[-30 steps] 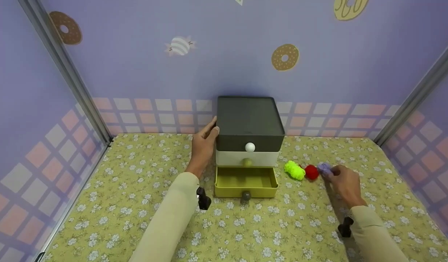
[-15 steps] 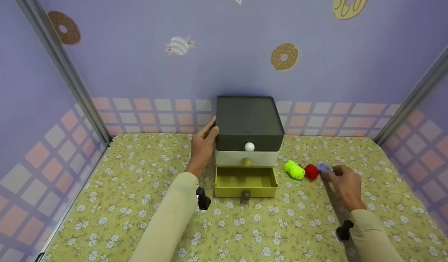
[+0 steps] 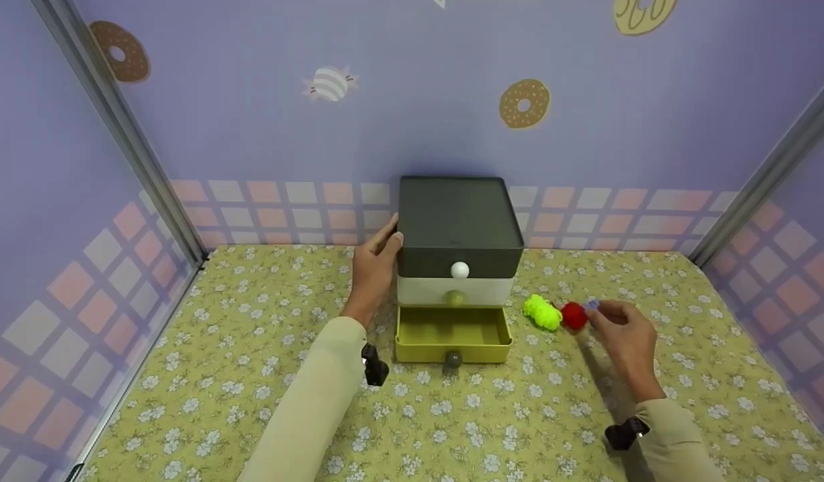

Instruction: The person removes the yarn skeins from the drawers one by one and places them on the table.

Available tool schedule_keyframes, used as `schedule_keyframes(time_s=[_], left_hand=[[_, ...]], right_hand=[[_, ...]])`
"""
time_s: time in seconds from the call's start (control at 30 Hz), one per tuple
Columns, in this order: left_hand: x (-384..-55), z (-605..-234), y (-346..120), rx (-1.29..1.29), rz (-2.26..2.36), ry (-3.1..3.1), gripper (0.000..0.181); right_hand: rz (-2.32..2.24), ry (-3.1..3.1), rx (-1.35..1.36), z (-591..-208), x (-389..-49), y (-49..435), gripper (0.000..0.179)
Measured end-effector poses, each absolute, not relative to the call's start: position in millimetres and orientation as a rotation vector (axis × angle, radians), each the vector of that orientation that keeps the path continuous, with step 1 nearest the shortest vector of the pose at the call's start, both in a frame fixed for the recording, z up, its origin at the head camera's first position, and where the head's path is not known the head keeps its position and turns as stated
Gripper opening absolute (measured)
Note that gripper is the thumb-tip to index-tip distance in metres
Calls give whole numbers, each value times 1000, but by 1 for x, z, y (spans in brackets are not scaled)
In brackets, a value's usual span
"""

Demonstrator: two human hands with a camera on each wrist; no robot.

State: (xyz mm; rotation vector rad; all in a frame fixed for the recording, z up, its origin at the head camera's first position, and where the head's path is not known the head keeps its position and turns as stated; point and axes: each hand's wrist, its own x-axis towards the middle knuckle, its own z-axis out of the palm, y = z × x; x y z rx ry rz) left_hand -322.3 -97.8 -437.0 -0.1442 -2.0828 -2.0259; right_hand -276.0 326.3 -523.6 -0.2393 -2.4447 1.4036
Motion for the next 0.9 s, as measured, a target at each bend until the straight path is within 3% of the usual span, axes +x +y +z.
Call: schedule_keyframes(time_s=[0.37, 0.6, 0.9], left_hand=[[-322, -437, -98, -161, -2027, -2080, 48], [-323, -437, -96, -164, -2031, -2069, 46], [-322, -438, -96, -179, -2029, -2061, 48]], right_hand=[[1538, -2382, -43, -511, -262, 283, 39], [1575, -2377, -8, -509, -257, 264, 44], [1655, -2365, 49, -512, -252, 245, 35]])
